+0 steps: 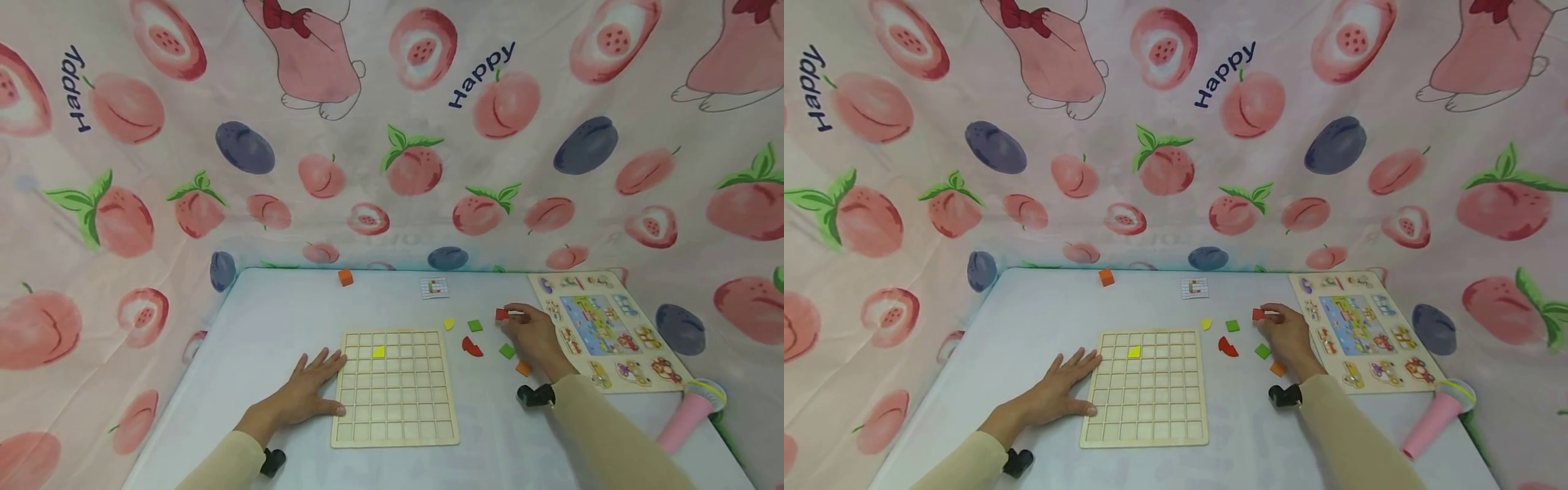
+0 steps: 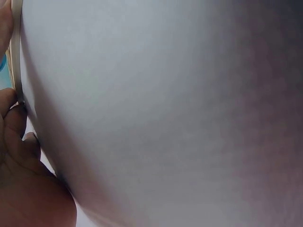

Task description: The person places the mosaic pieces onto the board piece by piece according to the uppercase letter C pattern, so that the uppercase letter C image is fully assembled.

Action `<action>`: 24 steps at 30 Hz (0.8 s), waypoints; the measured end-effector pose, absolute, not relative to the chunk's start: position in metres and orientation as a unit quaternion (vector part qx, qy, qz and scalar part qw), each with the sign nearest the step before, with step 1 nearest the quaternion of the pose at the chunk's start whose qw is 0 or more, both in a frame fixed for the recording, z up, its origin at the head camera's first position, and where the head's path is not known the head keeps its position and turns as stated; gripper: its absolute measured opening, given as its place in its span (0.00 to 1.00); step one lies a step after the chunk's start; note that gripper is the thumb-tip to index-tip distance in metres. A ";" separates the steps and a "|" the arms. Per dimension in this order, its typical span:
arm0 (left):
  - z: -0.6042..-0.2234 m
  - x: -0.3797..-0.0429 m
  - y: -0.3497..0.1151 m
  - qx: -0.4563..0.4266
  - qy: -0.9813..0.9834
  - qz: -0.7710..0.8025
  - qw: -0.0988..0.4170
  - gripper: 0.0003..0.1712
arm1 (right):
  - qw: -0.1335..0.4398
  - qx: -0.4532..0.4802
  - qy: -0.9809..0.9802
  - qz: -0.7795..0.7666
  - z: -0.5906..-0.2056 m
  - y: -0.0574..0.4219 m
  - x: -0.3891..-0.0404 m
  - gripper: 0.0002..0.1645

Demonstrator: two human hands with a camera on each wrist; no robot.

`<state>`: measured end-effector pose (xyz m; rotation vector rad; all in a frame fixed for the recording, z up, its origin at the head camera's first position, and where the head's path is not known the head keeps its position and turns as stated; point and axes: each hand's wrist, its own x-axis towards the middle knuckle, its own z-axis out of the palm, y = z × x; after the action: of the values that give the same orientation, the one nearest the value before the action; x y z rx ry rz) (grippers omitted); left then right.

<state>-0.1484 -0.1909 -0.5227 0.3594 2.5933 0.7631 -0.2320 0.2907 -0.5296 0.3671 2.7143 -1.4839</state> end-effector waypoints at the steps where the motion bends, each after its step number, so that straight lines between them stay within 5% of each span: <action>1: -0.523 -0.148 -0.191 0.129 0.931 0.274 0.206 0.64 | 0.013 0.117 0.869 -0.481 -0.530 0.289 -0.231 0.22; 24: -0.526 -0.149 -0.192 0.141 0.929 0.283 0.195 0.64 | -0.003 0.081 0.832 -0.549 -0.522 0.229 -0.219 0.21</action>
<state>-0.1495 -0.1917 -0.5260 0.3956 2.6027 0.7929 -0.2194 0.2289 -0.5217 0.2538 2.6183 -1.7272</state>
